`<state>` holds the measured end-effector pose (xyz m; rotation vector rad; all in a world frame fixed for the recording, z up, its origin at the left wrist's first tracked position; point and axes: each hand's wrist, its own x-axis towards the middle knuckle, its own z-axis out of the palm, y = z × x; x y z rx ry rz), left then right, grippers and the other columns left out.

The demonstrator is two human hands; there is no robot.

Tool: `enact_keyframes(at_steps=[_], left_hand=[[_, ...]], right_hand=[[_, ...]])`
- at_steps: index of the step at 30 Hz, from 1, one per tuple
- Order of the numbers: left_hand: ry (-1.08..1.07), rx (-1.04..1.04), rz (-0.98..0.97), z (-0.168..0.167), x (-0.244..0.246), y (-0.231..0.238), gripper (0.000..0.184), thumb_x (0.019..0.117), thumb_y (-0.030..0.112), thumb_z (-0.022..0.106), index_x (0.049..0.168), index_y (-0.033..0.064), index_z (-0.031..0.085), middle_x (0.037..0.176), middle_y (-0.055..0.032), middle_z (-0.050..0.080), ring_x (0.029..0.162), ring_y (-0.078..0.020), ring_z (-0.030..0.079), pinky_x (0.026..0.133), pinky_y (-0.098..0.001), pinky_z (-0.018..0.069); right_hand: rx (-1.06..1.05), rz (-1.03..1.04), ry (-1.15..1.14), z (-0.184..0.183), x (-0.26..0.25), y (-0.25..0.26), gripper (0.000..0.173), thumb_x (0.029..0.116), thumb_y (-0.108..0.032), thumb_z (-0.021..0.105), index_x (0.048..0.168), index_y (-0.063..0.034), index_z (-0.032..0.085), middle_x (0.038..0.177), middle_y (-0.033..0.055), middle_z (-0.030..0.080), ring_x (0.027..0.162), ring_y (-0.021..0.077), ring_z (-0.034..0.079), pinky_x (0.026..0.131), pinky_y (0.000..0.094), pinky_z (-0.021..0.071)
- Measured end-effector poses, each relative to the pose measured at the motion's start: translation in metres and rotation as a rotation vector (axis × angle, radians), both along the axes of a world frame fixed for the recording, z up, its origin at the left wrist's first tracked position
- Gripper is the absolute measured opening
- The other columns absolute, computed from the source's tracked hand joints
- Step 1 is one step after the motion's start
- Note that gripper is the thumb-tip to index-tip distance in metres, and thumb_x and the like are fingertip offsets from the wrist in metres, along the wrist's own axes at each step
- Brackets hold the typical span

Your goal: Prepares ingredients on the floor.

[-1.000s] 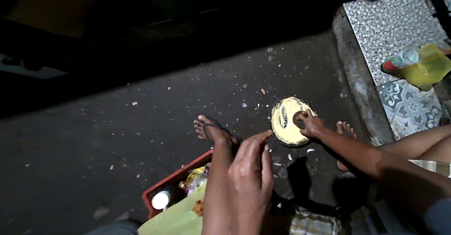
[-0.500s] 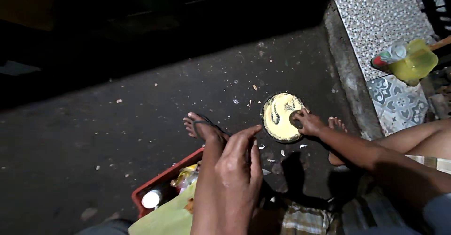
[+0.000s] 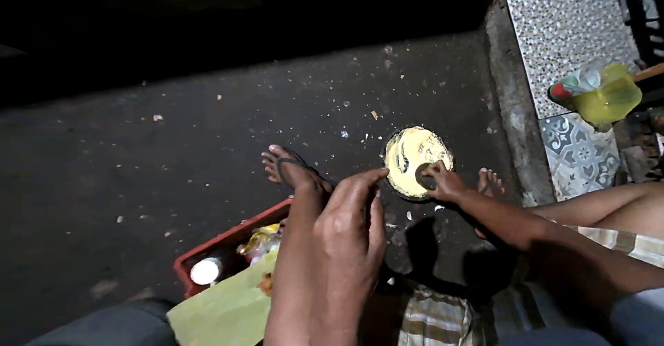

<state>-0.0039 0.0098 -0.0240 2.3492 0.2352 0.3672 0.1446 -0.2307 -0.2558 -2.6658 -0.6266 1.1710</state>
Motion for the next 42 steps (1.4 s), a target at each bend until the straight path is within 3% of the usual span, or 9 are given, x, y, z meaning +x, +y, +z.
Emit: enact_keyframes(at_steps=[3,8,14,17,20,28,32,38,42], left_hand=[[0.016,0.009,0.006,0.000,-0.002,0.001,0.028,0.1023,0.014,0.050,0.122,0.0080,0.069,0.108,-0.0053,0.072,0.094,-0.0070,0.069,0.085,-0.0253,0.0570],[-0.023,-0.002,0.034,0.003,-0.008,0.001,0.029,0.1014,0.012,0.051,0.121,0.0061,0.070,0.109,-0.0076,0.072,0.092,-0.0083,0.068,0.082,-0.0254,0.0561],[0.008,-0.022,0.027,0.004,-0.007,0.001,0.028,0.1016,0.013,0.051,0.122,0.0076,0.070,0.111,-0.0059,0.071,0.093,-0.0079,0.068,0.082,-0.0251,0.0566],[-0.001,-0.020,0.034,0.004,-0.006,0.005,0.028,0.1013,0.011,0.051,0.123,0.0066,0.069,0.111,-0.0075,0.071,0.095,-0.0101,0.069,0.085,-0.0279,0.0570],[-0.044,-0.016,0.052,0.005,-0.009,0.006,0.028,0.1019,0.012,0.051,0.122,0.0063,0.070,0.109,-0.0069,0.072,0.093,-0.0087,0.068,0.083,-0.0258,0.0562],[-0.006,-0.022,0.035,0.005,-0.009,0.005,0.029,0.1023,0.013,0.050,0.122,0.0069,0.070,0.110,-0.0058,0.071,0.094,-0.0076,0.068,0.083,-0.0245,0.0562],[-0.012,-0.021,0.048,0.003,-0.008,0.007,0.029,0.1025,0.013,0.051,0.123,0.0075,0.069,0.112,-0.0056,0.071,0.095,-0.0080,0.068,0.085,-0.0263,0.0572],[-0.014,-0.044,0.062,0.001,-0.009,0.005,0.028,0.1025,0.014,0.050,0.119,0.0071,0.071,0.108,-0.0056,0.072,0.092,-0.0085,0.069,0.081,-0.0258,0.0575],[0.017,-0.056,0.055,0.001,-0.005,0.005,0.028,0.1027,0.015,0.050,0.119,0.0082,0.071,0.110,-0.0046,0.072,0.091,-0.0080,0.068,0.080,-0.0260,0.0572]], right_hand=[[0.088,-0.112,0.000,-0.011,0.015,0.010,0.065,0.0809,-0.032,0.086,0.140,-0.0244,0.059,0.152,0.0210,0.043,0.105,0.0419,0.067,0.081,0.0618,0.0579],[0.253,-0.535,0.170,-0.004,0.001,-0.013,0.074,0.0827,-0.027,0.087,0.145,-0.0107,0.051,0.154,0.0287,0.039,0.133,0.0424,0.050,0.103,0.0590,0.0484],[0.024,-0.096,0.026,-0.001,-0.027,0.022,0.063,0.0879,-0.039,0.078,0.144,-0.0217,0.057,0.157,0.0197,0.040,0.116,0.0394,0.064,0.092,0.0566,0.0557],[0.113,-0.192,0.065,-0.007,-0.007,0.035,0.067,0.0839,-0.034,0.083,0.143,-0.0223,0.056,0.153,0.0213,0.041,0.111,0.0420,0.064,0.084,0.0610,0.0566],[0.180,-0.337,0.188,-0.009,-0.002,0.022,0.075,0.0812,-0.035,0.087,0.145,-0.0178,0.052,0.152,0.0271,0.040,0.125,0.0450,0.055,0.097,0.0636,0.0510],[0.003,0.102,-0.061,-0.008,-0.021,0.052,0.056,0.0893,-0.035,0.077,0.142,-0.0245,0.059,0.155,0.0192,0.042,0.101,0.0400,0.068,0.080,0.0575,0.0584],[0.060,-0.006,-0.065,-0.007,0.001,0.075,0.064,0.0810,-0.029,0.085,0.139,-0.0258,0.059,0.151,0.0192,0.044,0.095,0.0395,0.069,0.075,0.0593,0.0589],[-0.063,0.111,0.040,0.002,-0.030,0.047,0.064,0.0899,-0.037,0.073,0.148,-0.0234,0.052,0.158,0.0195,0.039,0.112,0.0422,0.065,0.088,0.0596,0.0560],[0.117,-0.300,0.076,-0.007,-0.015,0.049,0.065,0.0875,-0.037,0.078,0.146,-0.0186,0.055,0.155,0.0217,0.041,0.119,0.0423,0.062,0.093,0.0579,0.0549]])
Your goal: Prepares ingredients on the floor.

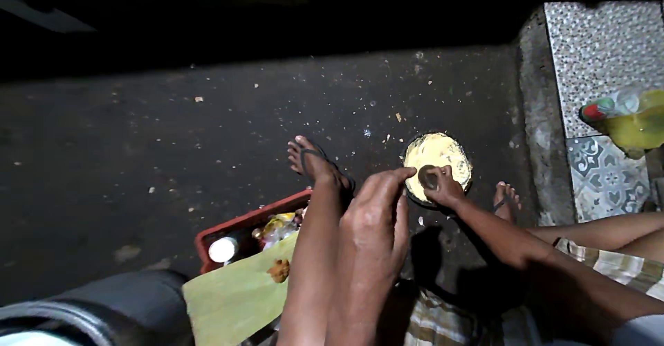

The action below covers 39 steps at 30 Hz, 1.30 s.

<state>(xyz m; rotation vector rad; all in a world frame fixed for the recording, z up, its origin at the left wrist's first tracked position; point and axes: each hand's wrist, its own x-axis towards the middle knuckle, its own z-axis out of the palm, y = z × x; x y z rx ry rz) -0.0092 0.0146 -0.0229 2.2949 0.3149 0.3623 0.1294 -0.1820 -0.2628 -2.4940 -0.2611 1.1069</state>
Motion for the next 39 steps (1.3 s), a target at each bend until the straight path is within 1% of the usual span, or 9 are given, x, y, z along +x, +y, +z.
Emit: enact_keyframes(at_steps=[1,3,7,11,14,17,26,32,39], left_hand=[[0.000,-0.003,-0.003,0.000,0.000,-0.001,0.028,0.1027,0.015,0.050,0.120,0.0085,0.071,0.110,-0.0044,0.072,0.091,-0.0076,0.068,0.081,-0.0257,0.0572],[-0.019,-0.005,0.002,-0.002,0.000,-0.001,0.027,0.1023,0.014,0.051,0.119,0.0082,0.072,0.109,-0.0047,0.072,0.090,-0.0082,0.068,0.080,-0.0259,0.0574],[-0.023,-0.017,0.016,0.001,-0.004,-0.003,0.028,0.1024,0.014,0.050,0.120,0.0090,0.071,0.109,-0.0037,0.072,0.091,-0.0081,0.068,0.080,-0.0257,0.0569],[-0.043,-0.038,0.002,0.003,-0.001,-0.004,0.027,0.1027,0.014,0.051,0.120,0.0089,0.071,0.111,-0.0043,0.071,0.093,-0.0091,0.068,0.082,-0.0272,0.0574],[-0.067,-0.022,0.023,0.003,-0.003,0.002,0.028,0.1027,0.014,0.050,0.119,0.0082,0.071,0.109,-0.0041,0.072,0.093,-0.0072,0.068,0.082,-0.0251,0.0573],[-0.083,-0.010,0.050,0.004,-0.007,0.006,0.028,0.1029,0.014,0.050,0.118,0.0068,0.072,0.107,-0.0044,0.072,0.095,-0.0055,0.068,0.085,-0.0225,0.0567],[-0.086,0.005,0.033,0.005,-0.005,0.005,0.027,0.1019,0.012,0.051,0.120,0.0066,0.070,0.108,-0.0060,0.072,0.094,-0.0069,0.068,0.084,-0.0239,0.0561],[-0.073,-0.008,0.062,0.000,-0.011,0.007,0.028,0.1029,0.014,0.050,0.119,0.0076,0.072,0.108,-0.0043,0.072,0.096,-0.0062,0.068,0.083,-0.0232,0.0566],[-0.071,0.016,0.036,-0.003,-0.006,0.007,0.027,0.1026,0.014,0.051,0.121,0.0071,0.070,0.108,-0.0056,0.072,0.093,-0.0074,0.069,0.083,-0.0257,0.0575]], right_hand=[[0.131,-0.200,0.061,-0.004,0.009,-0.003,0.067,0.0862,-0.031,0.081,0.145,-0.0144,0.054,0.151,0.0226,0.045,0.119,0.0415,0.059,0.093,0.0582,0.0539],[0.373,-0.525,0.143,-0.006,0.030,-0.011,0.063,0.0919,-0.025,0.076,0.147,-0.0123,0.047,0.130,0.0192,0.060,0.091,0.0285,0.065,0.071,0.0455,0.0568],[0.556,-0.741,0.108,0.000,0.072,-0.007,0.068,0.0963,-0.029,0.069,0.153,-0.0176,0.033,0.115,0.0142,0.061,0.070,0.0199,0.061,0.056,0.0379,0.0537],[0.189,-0.204,0.004,0.005,0.073,0.016,0.074,0.0813,-0.022,0.086,0.145,-0.0099,0.052,0.146,0.0291,0.050,0.121,0.0448,0.059,0.097,0.0634,0.0523],[-0.138,0.240,-0.031,0.021,0.026,0.028,0.069,0.0802,-0.030,0.085,0.142,-0.0232,0.056,0.152,0.0245,0.043,0.109,0.0457,0.065,0.087,0.0641,0.0555],[-0.201,0.410,-0.059,0.014,0.000,0.002,0.065,0.0881,-0.033,0.076,0.148,-0.0219,0.052,0.159,0.0220,0.037,0.110,0.0434,0.066,0.087,0.0591,0.0566],[-0.146,0.054,-0.102,0.011,0.041,0.022,0.072,0.0819,-0.032,0.086,0.144,-0.0199,0.052,0.153,0.0280,0.039,0.105,0.0474,0.065,0.082,0.0641,0.0561],[-0.229,0.405,-0.098,0.005,-0.006,-0.009,0.064,0.0911,-0.035,0.073,0.149,-0.0208,0.051,0.160,0.0224,0.035,0.109,0.0427,0.067,0.088,0.0567,0.0571],[0.010,-0.022,0.086,0.030,0.086,0.027,0.069,0.0831,-0.028,0.086,0.143,-0.0148,0.054,0.151,0.0317,0.040,0.126,0.0492,0.054,0.097,0.0675,0.0490]])
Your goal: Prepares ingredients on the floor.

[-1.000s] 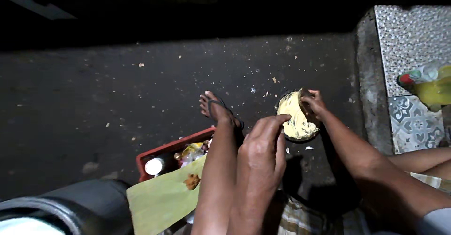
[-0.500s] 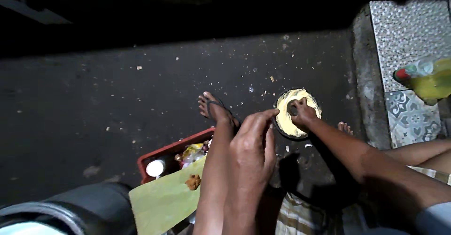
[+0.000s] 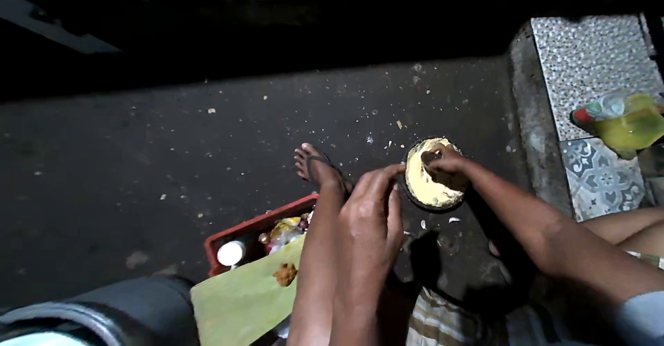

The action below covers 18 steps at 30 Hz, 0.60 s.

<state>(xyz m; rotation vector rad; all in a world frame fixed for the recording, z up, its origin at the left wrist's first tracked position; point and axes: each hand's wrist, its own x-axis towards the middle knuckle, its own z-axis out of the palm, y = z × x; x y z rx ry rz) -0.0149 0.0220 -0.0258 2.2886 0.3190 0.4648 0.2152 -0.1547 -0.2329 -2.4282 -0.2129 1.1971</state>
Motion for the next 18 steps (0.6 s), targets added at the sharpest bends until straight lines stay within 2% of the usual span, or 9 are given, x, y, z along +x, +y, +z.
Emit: enact_keyframes(at_steps=[2,4,6,8,10,13,16,18], left_hand=[[0.008,0.013,0.011,-0.001,-0.002,0.000,0.027,0.1028,0.014,0.051,0.121,0.0077,0.071,0.109,-0.0054,0.072,0.094,-0.0080,0.069,0.083,-0.0264,0.0573],[0.012,0.011,-0.004,0.000,0.000,-0.002,0.028,0.1028,0.014,0.050,0.122,0.0081,0.070,0.111,-0.0056,0.072,0.095,-0.0087,0.069,0.083,-0.0271,0.0573],[0.009,0.014,-0.003,0.002,0.003,0.000,0.028,0.1030,0.014,0.050,0.121,0.0085,0.070,0.110,-0.0051,0.072,0.093,-0.0082,0.069,0.082,-0.0262,0.0578],[0.014,0.011,0.000,0.001,0.005,-0.002,0.028,0.1023,0.014,0.050,0.121,0.0081,0.071,0.108,-0.0055,0.072,0.093,-0.0088,0.069,0.082,-0.0262,0.0571],[0.019,0.011,-0.006,0.001,0.006,-0.001,0.029,0.1019,0.014,0.049,0.120,0.0078,0.071,0.109,-0.0056,0.073,0.094,-0.0087,0.069,0.084,-0.0259,0.0571],[0.051,0.005,-0.039,-0.003,0.002,-0.003,0.028,0.1025,0.014,0.050,0.121,0.0081,0.071,0.111,-0.0051,0.072,0.095,-0.0076,0.069,0.084,-0.0250,0.0574],[0.058,0.011,-0.036,-0.004,0.005,-0.003,0.028,0.1013,0.012,0.050,0.121,0.0086,0.070,0.110,-0.0051,0.071,0.091,-0.0087,0.069,0.080,-0.0268,0.0577],[0.048,0.013,-0.024,-0.003,0.006,-0.003,0.029,0.1018,0.013,0.050,0.121,0.0091,0.070,0.110,-0.0047,0.072,0.091,-0.0092,0.069,0.081,-0.0273,0.0577]], right_hand=[[-0.013,0.007,-0.051,0.006,0.016,0.007,0.070,0.0826,-0.027,0.087,0.144,-0.0151,0.055,0.153,0.0312,0.037,0.131,0.0487,0.051,0.099,0.0672,0.0478],[-0.100,0.003,-0.114,0.002,0.008,-0.005,0.074,0.0803,-0.032,0.087,0.145,-0.0187,0.054,0.155,0.0304,0.036,0.126,0.0501,0.055,0.094,0.0687,0.0510],[-0.167,0.085,-0.129,-0.008,-0.022,-0.014,0.077,0.0804,-0.035,0.087,0.147,-0.0191,0.051,0.157,0.0309,0.034,0.120,0.0518,0.059,0.091,0.0695,0.0526],[-0.226,0.245,-0.126,-0.014,-0.064,-0.033,0.072,0.0845,-0.034,0.080,0.149,-0.0214,0.050,0.158,0.0257,0.036,0.113,0.0462,0.064,0.089,0.0620,0.0560],[-0.227,0.353,-0.182,-0.018,-0.083,-0.046,0.064,0.0894,-0.033,0.075,0.149,-0.0208,0.052,0.159,0.0215,0.036,0.109,0.0421,0.067,0.088,0.0568,0.0572],[-0.223,0.275,-0.242,-0.023,-0.064,-0.034,0.061,0.0919,-0.034,0.074,0.148,-0.0198,0.053,0.158,0.0239,0.038,0.108,0.0447,0.066,0.087,0.0602,0.0562],[-0.189,0.146,-0.339,-0.030,-0.034,-0.012,0.070,0.0813,-0.028,0.085,0.144,-0.0213,0.055,0.155,0.0257,0.038,0.098,0.0461,0.068,0.077,0.0623,0.0580],[-0.187,0.105,-0.246,-0.014,-0.034,-0.005,0.070,0.0813,-0.028,0.086,0.144,-0.0211,0.055,0.156,0.0279,0.036,0.104,0.0485,0.066,0.082,0.0645,0.0565]])
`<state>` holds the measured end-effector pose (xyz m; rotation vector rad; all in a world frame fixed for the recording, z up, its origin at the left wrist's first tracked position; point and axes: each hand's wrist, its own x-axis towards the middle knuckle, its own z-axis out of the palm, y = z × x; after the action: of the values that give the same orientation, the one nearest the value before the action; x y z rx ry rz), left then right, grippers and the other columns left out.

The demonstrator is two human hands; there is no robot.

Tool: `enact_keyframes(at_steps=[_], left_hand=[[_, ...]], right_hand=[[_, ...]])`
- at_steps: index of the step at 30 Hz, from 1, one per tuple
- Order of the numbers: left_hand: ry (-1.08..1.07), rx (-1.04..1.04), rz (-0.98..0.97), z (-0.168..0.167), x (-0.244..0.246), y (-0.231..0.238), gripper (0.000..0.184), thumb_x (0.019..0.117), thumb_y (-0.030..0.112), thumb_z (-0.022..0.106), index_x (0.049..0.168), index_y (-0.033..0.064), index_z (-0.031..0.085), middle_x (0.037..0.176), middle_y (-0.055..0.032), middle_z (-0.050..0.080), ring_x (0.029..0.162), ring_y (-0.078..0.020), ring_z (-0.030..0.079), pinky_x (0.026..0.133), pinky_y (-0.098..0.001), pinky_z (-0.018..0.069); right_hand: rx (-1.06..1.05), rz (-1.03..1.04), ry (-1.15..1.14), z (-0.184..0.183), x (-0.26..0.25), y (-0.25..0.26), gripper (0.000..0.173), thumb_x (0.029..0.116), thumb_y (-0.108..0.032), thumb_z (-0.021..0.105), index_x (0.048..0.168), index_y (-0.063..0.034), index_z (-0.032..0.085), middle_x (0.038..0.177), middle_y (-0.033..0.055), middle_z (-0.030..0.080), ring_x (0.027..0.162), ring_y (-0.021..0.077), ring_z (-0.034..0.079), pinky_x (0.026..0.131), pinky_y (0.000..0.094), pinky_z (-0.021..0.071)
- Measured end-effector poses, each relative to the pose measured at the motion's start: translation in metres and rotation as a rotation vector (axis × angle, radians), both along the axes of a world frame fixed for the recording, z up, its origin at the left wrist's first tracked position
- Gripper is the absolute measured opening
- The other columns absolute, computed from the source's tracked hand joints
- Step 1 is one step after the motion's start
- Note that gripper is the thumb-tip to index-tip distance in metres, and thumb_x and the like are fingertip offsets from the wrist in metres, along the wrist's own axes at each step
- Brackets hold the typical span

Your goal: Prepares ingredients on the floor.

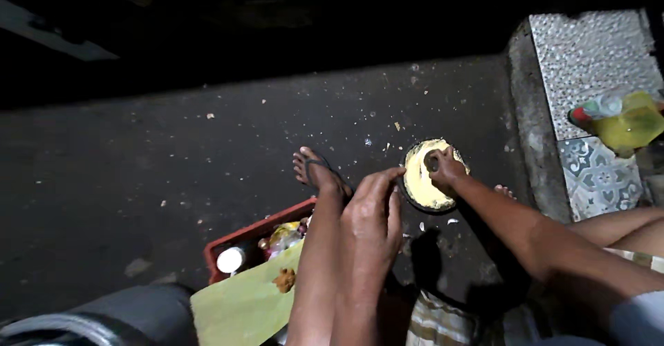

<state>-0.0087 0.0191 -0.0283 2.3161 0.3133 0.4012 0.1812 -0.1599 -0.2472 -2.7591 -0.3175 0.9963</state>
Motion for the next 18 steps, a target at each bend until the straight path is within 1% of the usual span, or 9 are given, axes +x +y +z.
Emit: enact_keyframes(at_steps=[2,4,6,8,11,13,15,16,18], left_hand=[[-0.017,0.004,0.016,0.002,0.002,0.000,0.029,0.1018,0.014,0.049,0.119,0.0085,0.071,0.108,-0.0050,0.072,0.091,-0.0099,0.069,0.081,-0.0275,0.0578],[-0.004,-0.002,0.017,0.000,-0.001,-0.003,0.029,0.1013,0.014,0.049,0.119,0.0086,0.072,0.107,-0.0048,0.073,0.093,-0.0101,0.070,0.083,-0.0272,0.0579],[-0.004,-0.002,0.025,-0.003,-0.002,-0.004,0.029,0.0998,0.012,0.050,0.117,0.0072,0.073,0.105,-0.0066,0.074,0.093,-0.0124,0.070,0.083,-0.0283,0.0576],[0.018,0.003,0.022,-0.003,-0.003,-0.005,0.028,0.1001,0.012,0.050,0.116,0.0075,0.073,0.105,-0.0066,0.074,0.093,-0.0124,0.070,0.083,-0.0284,0.0577],[0.021,-0.015,0.005,-0.001,0.000,-0.004,0.028,0.0999,0.012,0.051,0.117,0.0081,0.073,0.105,-0.0054,0.073,0.090,-0.0110,0.069,0.082,-0.0273,0.0573],[0.003,-0.034,0.012,-0.001,-0.002,-0.004,0.028,0.0998,0.012,0.051,0.116,0.0076,0.073,0.105,-0.0054,0.073,0.089,-0.0099,0.069,0.081,-0.0263,0.0574],[-0.008,-0.045,0.021,-0.002,-0.005,-0.002,0.028,0.1005,0.012,0.051,0.116,0.0074,0.073,0.104,-0.0052,0.073,0.087,-0.0090,0.069,0.079,-0.0258,0.0574],[-0.005,-0.049,0.017,-0.002,-0.007,-0.002,0.028,0.1012,0.013,0.050,0.117,0.0078,0.073,0.105,-0.0050,0.073,0.087,-0.0090,0.069,0.078,-0.0262,0.0572],[-0.012,-0.046,0.009,0.000,-0.007,-0.003,0.028,0.1015,0.013,0.049,0.118,0.0083,0.072,0.106,-0.0049,0.073,0.089,-0.0094,0.069,0.080,-0.0260,0.0571]], right_hand=[[-0.055,0.078,0.118,0.009,-0.008,0.000,0.070,0.0850,-0.031,0.082,0.147,-0.0205,0.051,0.158,0.0284,0.035,0.112,0.0486,0.064,0.089,0.0642,0.0545],[-0.091,0.248,0.137,0.002,-0.036,-0.017,0.068,0.0863,-0.028,0.077,0.149,-0.0213,0.051,0.159,0.0242,0.035,0.109,0.0452,0.066,0.087,0.0608,0.0565],[-0.064,0.329,0.094,-0.005,-0.042,-0.030,0.065,0.0883,-0.029,0.075,0.149,-0.0216,0.052,0.160,0.0210,0.036,0.108,0.0437,0.066,0.085,0.0596,0.0565],[-0.016,0.198,0.085,-0.004,-0.034,-0.028,0.064,0.0900,-0.033,0.074,0.149,-0.0207,0.052,0.159,0.0209,0.038,0.114,0.0434,0.065,0.090,0.0592,0.0553],[0.249,-0.264,0.158,-0.004,-0.004,-0.018,0.070,0.0865,-0.029,0.082,0.147,-0.0126,0.051,0.151,0.0276,0.042,0.118,0.0462,0.060,0.093,0.0615,0.0536],[0.397,-0.443,0.173,-0.010,0.020,-0.014,0.069,0.0868,-0.028,0.083,0.145,-0.0117,0.049,0.141,0.0286,0.052,0.111,0.0416,0.061,0.085,0.0573,0.0541],[0.381,-0.431,0.135,-0.005,0.034,0.001,0.074,0.0831,-0.024,0.086,0.147,-0.0126,0.050,0.150,0.0303,0.042,0.128,0.0464,0.052,0.098,0.0638,0.0487],[0.313,-0.369,0.122,-0.002,0.031,0.005,0.076,0.0813,-0.026,0.087,0.147,-0.0138,0.051,0.153,0.0314,0.038,0.131,0.0494,0.050,0.100,0.0663,0.0472],[0.135,-0.167,0.114,0.001,0.010,0.002,0.075,0.0788,-0.030,0.089,0.144,-0.0178,0.054,0.154,0.0323,0.037,0.120,0.0526,0.058,0.092,0.0692,0.0521]])
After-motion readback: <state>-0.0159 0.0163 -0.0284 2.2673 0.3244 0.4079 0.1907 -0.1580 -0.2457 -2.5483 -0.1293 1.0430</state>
